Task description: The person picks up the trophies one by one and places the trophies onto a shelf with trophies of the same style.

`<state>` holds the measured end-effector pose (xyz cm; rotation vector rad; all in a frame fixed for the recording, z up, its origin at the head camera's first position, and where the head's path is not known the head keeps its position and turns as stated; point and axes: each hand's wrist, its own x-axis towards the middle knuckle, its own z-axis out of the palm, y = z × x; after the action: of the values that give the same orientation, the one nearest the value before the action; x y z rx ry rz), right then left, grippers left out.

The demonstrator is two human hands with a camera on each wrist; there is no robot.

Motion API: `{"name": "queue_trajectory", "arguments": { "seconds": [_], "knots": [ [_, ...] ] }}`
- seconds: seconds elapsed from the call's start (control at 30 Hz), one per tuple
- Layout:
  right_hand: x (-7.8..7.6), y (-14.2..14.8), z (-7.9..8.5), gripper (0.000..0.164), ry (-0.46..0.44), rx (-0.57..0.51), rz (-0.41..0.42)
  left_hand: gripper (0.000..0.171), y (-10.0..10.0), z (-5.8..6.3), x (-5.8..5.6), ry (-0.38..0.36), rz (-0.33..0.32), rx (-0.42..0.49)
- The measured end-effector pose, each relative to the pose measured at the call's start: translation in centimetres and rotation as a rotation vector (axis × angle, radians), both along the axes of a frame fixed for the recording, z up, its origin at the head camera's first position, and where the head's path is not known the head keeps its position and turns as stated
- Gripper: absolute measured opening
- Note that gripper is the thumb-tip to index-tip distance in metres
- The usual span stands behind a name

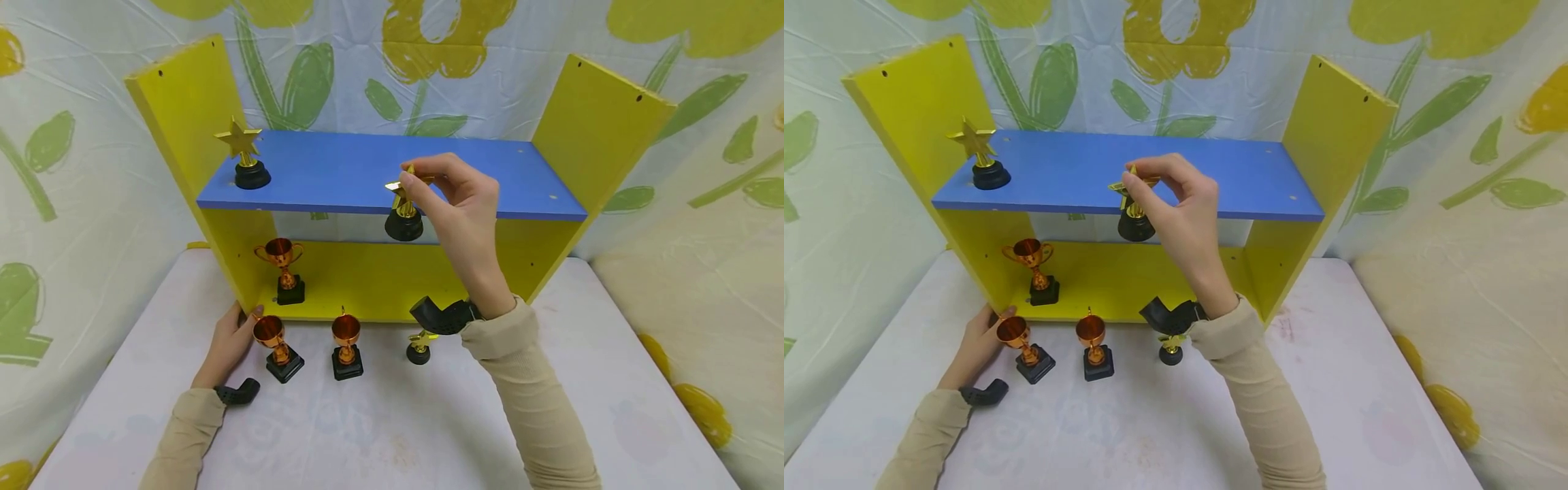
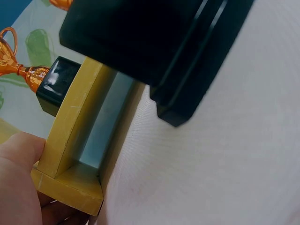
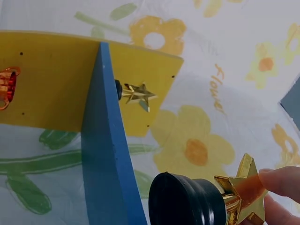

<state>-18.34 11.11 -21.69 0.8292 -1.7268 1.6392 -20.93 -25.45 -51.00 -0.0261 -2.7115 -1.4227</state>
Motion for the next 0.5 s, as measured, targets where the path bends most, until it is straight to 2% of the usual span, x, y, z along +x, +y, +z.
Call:
{"name": "queue_trajectory", "arguments": {
  "seconds": [0.33, 0.5],
  "knots": [
    [-1.3, -0.7, 0.8, 0.009, -0.004, -0.035, 0.015, 0.071, -0.1, -0.1, 0.0, 0.015, -0.003, -0.002],
    [-2.1, -1.0, 1.4, 0.010, -0.077, -0.072, 0.005, 0.071, -0.1, -0.1, 0.0, 0.017, -0.003, -0.007]
  ]
}}
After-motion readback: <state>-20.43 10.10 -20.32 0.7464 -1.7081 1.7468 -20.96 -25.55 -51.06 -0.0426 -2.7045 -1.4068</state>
